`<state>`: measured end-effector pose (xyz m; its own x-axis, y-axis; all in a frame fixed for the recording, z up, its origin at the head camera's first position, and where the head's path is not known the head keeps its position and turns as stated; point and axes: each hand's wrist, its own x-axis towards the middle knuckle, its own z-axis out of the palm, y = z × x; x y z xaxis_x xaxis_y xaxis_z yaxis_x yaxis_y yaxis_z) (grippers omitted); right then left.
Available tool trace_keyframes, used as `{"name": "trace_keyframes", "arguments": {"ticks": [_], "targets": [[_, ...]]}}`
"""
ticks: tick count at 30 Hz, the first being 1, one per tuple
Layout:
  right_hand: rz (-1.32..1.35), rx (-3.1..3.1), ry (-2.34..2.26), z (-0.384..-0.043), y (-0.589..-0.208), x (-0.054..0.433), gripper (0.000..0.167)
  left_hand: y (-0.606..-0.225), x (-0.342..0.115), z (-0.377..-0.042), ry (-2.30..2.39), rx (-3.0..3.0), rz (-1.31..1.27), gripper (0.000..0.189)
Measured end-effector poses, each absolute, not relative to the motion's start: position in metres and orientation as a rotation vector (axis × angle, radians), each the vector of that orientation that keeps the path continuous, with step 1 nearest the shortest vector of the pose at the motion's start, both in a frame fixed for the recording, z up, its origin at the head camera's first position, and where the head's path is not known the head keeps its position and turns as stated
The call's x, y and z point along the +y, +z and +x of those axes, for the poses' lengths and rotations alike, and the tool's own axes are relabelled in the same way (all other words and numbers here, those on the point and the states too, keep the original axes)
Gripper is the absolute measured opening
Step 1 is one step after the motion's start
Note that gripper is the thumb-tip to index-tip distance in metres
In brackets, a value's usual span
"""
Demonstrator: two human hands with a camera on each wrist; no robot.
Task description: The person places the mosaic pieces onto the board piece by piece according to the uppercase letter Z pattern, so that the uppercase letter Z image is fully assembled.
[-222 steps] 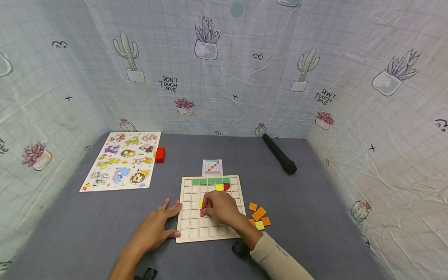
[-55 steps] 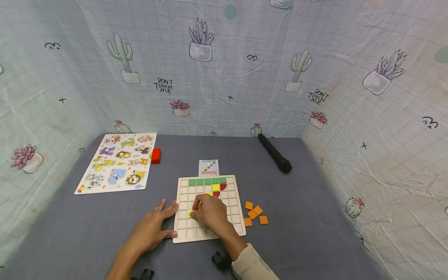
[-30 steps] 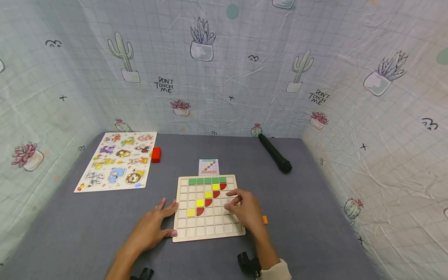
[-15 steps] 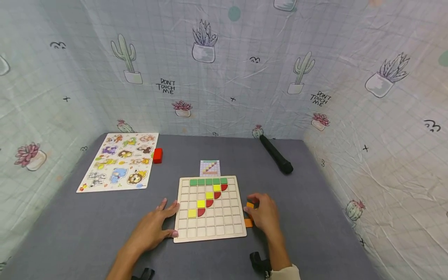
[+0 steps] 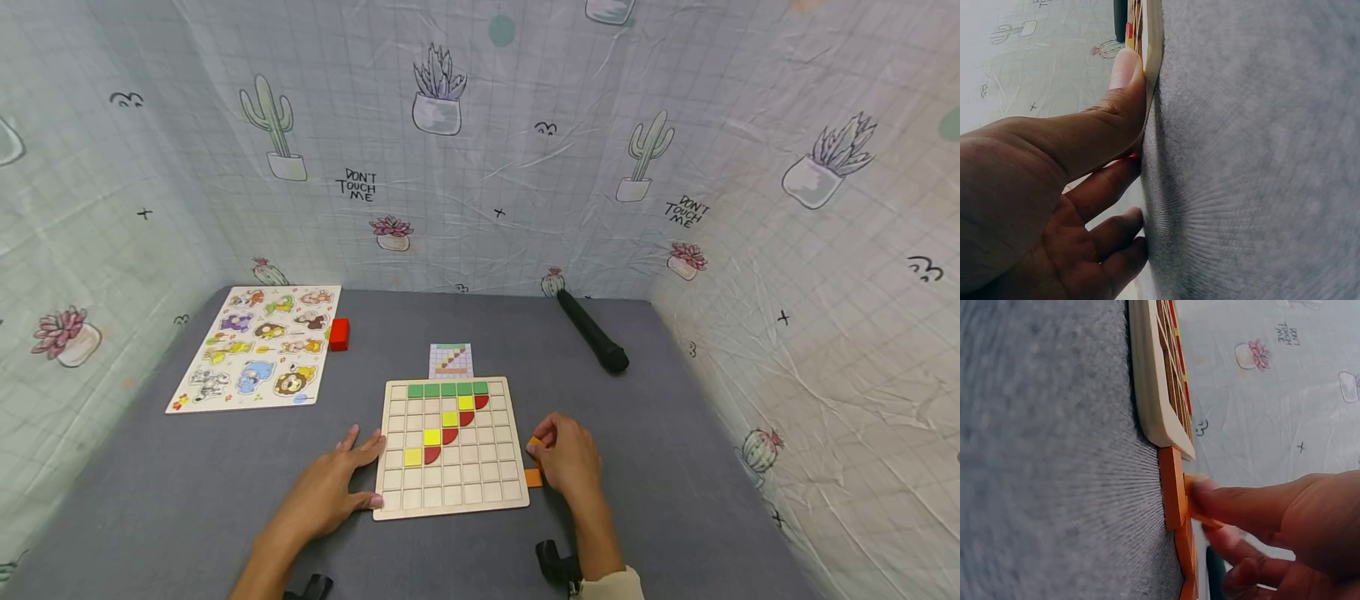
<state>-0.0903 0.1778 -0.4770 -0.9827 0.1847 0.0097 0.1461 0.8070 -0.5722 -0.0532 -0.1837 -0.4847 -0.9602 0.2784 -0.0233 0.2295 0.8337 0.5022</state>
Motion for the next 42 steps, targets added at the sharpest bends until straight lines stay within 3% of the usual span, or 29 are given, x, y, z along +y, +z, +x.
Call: {"name": "trace_keyframes", "arguments": {"ticks": [10, 21, 42], "targets": [[-0.128, -2.862, 0.964, -0.083, -0.472, 0.154, 0.010, -0.485, -0.182, -0.054, 0.787, 2.911, 0.411, 0.092], [0.016, -2.903, 1.228, -0.072, -0.469, 0.106, 0.017, -0.484, -0.182, -0.052, 0.789, 2.904, 0.395, 0.093], [0.222, -2.976, 1.016, -0.071, -0.478, 0.032, 0.027, -0.486, -0.185, -0.052, 0.820, 2.927, 0.429, 0.090]]}}
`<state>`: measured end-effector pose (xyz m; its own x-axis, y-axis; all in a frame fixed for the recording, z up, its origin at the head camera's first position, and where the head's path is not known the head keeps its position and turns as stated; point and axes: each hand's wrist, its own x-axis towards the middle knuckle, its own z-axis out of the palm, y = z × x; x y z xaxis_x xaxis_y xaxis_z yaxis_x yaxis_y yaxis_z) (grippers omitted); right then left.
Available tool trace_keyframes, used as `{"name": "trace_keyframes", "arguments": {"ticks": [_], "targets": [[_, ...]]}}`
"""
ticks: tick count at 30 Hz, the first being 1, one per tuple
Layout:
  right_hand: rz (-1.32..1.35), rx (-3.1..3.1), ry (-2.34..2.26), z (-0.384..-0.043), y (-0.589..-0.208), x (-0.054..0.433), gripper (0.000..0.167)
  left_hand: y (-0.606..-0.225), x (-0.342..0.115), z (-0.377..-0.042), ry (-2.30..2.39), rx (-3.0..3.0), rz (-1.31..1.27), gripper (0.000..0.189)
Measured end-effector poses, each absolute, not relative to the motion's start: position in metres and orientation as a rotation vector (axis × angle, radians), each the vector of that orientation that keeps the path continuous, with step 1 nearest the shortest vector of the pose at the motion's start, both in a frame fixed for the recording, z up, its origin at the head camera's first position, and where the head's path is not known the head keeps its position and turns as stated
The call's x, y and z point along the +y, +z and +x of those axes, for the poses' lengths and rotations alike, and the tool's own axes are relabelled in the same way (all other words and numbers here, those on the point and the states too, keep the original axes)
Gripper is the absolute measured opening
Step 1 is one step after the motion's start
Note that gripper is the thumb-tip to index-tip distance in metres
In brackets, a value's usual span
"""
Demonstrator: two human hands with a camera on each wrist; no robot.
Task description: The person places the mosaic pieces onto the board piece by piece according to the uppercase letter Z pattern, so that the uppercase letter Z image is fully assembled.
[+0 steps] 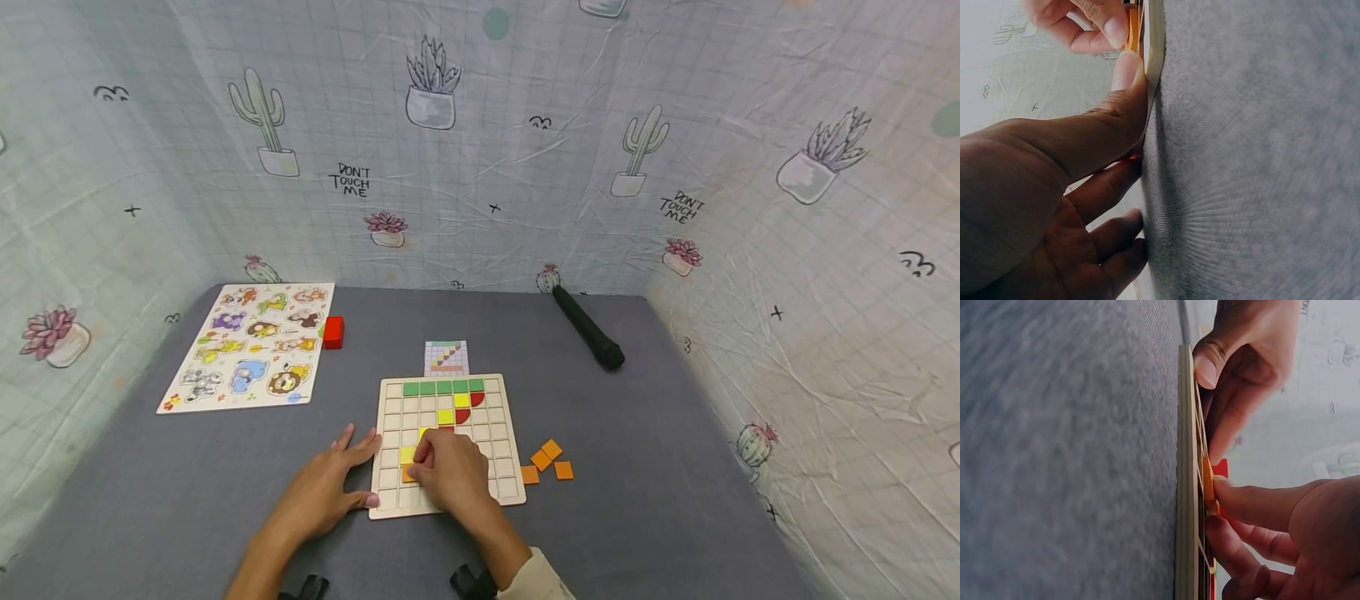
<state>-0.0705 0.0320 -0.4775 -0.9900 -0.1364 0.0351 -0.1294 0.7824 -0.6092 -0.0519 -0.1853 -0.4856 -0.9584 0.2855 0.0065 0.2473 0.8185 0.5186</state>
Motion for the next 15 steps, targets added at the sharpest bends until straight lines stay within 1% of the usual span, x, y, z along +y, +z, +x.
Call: {"name": "trace_keyframes", "arguments": {"ticks": [11, 15], "targets": [[-0.280, 2.919, -0.975, -0.0704, -0.4777, 0.0286, 0.028, -0.4839, -0.1853, -0.0516, 0.806, 2.930, 0.421, 0.091], [-0.301, 2.888, -1.026, -0.0694, -0.4773, 0.0351, 0.020, -0.4841, -0.1850, -0.0527, 0.803, 2.934, 0.432, 0.091]]}}
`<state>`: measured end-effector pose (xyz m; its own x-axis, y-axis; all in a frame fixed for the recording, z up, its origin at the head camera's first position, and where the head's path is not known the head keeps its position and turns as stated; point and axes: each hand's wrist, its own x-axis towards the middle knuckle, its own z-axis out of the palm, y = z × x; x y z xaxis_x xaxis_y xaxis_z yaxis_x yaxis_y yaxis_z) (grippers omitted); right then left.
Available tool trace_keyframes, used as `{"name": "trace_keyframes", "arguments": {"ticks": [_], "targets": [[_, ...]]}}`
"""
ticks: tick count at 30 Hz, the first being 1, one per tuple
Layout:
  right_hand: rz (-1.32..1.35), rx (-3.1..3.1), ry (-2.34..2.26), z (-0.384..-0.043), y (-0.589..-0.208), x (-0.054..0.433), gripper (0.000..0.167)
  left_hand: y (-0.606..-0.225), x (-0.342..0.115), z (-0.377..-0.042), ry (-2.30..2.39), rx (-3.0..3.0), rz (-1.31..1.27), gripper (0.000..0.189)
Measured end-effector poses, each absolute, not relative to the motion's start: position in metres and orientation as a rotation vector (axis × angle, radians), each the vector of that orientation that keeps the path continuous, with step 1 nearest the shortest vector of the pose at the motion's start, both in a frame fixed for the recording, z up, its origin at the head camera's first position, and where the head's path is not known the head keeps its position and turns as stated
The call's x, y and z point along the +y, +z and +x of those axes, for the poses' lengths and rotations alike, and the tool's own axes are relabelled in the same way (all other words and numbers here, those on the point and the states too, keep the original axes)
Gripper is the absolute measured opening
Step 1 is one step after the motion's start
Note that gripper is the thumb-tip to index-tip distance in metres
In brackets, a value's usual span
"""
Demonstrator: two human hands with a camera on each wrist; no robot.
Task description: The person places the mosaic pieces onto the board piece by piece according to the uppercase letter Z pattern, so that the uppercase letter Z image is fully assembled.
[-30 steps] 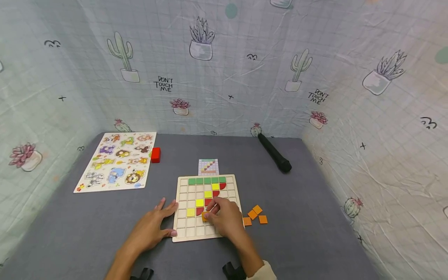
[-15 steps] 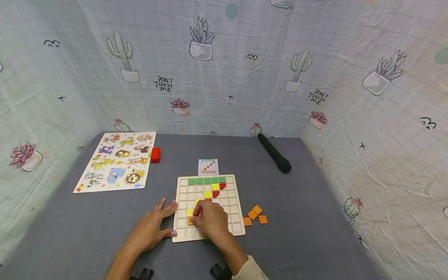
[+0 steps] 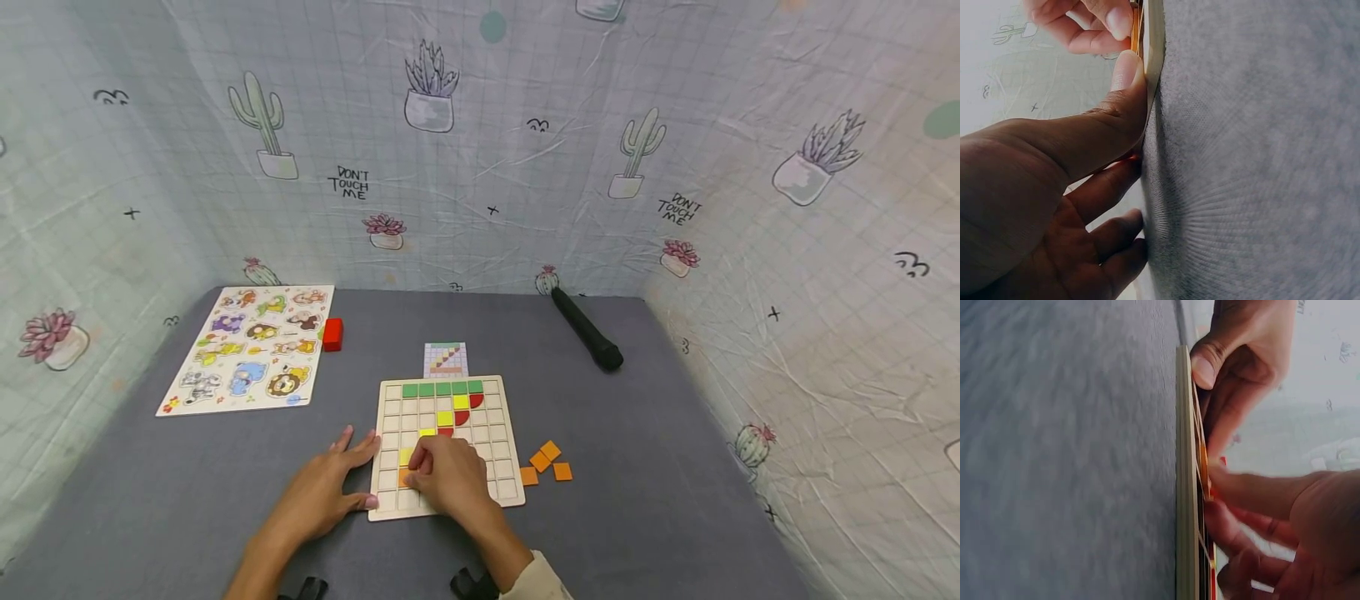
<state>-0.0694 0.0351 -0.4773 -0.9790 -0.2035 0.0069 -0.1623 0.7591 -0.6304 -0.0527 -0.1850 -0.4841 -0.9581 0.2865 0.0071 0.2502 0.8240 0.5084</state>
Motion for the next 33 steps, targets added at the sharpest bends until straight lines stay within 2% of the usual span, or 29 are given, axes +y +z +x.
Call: {"name": "trace_keyframes", "arguments": {"ticks": [5, 14, 20, 33], "targets": [[-0.266, 2.845, -1.146, -0.071, -0.474, 0.049, 0.017, -0.485, -0.184, -0.053, 0.798, 2.923, 0.414, 0.091], [-0.202, 2.799, -1.236, -0.075, -0.463, 0.098, 0.025, -0.484, -0.184, -0.053, 0.812, 2.898, 0.379, 0.093], [-0.184, 2.790, -1.210, -0.077, -0.461, 0.134, 0.031, -0.485, -0.184, -0.053, 0.801, 2.906, 0.394, 0.092], [-0.259, 2.745, -1.078, -0.081, -0.456, 0.194, 0.028, -0.486, -0.184, -0.052, 0.810, 2.898, 0.386, 0.092]]}}
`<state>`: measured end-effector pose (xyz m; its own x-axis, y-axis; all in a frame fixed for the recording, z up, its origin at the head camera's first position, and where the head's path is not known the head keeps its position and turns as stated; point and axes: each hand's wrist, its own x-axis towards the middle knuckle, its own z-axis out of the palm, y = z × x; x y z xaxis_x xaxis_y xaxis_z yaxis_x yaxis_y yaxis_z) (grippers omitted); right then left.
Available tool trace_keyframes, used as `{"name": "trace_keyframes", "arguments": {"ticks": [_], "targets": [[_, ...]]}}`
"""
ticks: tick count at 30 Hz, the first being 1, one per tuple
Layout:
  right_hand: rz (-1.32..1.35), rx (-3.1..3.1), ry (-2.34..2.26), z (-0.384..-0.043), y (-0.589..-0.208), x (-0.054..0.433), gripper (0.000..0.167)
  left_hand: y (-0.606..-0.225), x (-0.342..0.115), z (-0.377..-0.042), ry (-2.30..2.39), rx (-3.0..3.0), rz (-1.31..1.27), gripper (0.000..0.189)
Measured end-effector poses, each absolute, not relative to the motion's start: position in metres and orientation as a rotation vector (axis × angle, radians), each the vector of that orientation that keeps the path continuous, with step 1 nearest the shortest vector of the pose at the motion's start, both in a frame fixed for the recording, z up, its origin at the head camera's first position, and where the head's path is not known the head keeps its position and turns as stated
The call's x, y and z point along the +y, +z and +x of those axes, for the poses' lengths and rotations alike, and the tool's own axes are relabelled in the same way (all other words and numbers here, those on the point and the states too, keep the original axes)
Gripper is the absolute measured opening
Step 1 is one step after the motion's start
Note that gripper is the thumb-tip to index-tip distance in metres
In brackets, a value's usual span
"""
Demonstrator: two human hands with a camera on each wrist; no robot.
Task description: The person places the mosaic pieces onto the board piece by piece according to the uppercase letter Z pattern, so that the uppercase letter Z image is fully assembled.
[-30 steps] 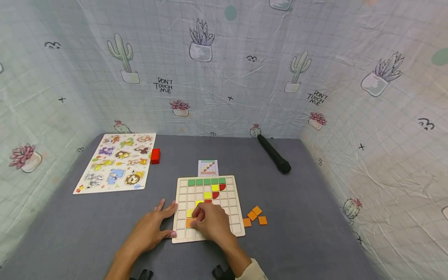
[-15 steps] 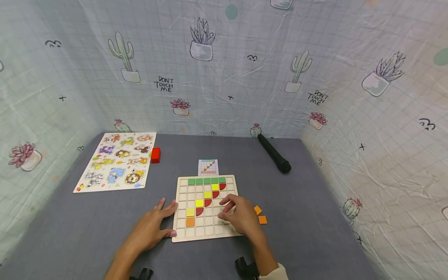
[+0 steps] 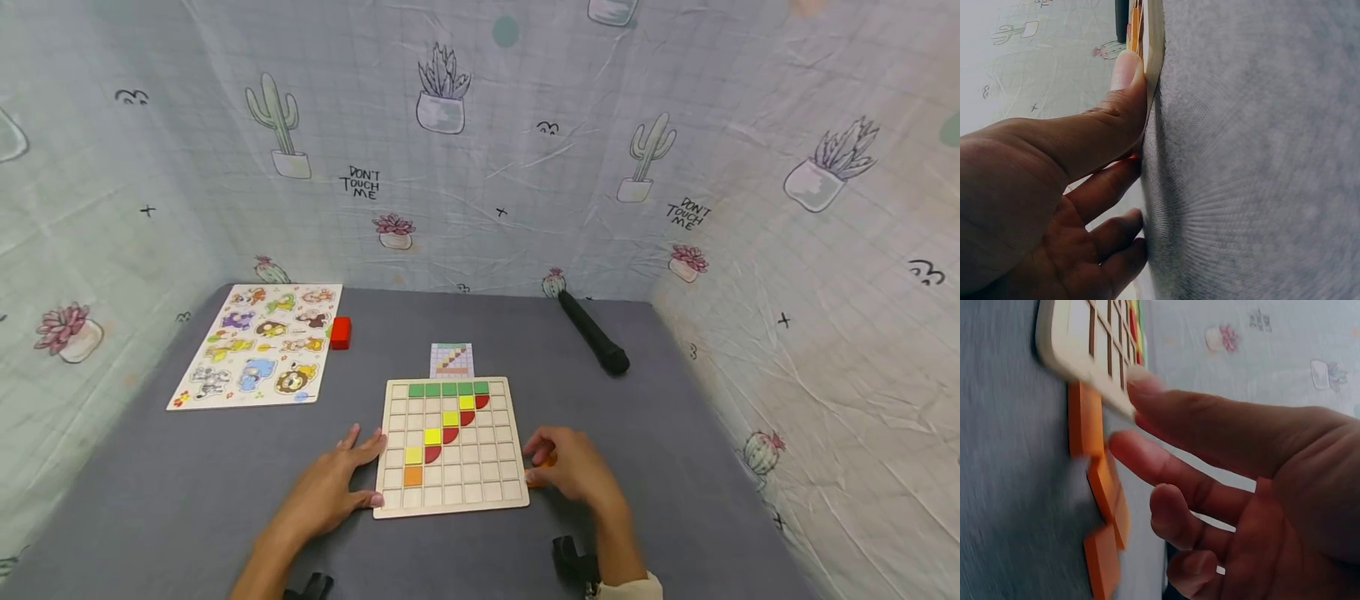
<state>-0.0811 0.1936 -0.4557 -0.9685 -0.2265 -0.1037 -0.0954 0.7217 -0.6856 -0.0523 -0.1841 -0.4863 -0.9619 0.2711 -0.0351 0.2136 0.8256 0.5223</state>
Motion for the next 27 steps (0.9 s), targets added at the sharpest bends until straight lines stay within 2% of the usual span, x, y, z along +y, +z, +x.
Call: {"name": "trace_keyframes", "arguments": {"ticks": [11, 27], "targets": [[-0.295, 2.775, -0.874, -0.0818, -0.4585, 0.1979, 0.031, -0.4861, -0.1838, -0.0538, 0.802, 2.899, 0.382, 0.092], [-0.264, 2.857, -0.950, -0.0801, -0.4582, 0.1981, 0.025, -0.4848, -0.1828, -0.0523, 0.791, 2.895, 0.365, 0.093]]}}
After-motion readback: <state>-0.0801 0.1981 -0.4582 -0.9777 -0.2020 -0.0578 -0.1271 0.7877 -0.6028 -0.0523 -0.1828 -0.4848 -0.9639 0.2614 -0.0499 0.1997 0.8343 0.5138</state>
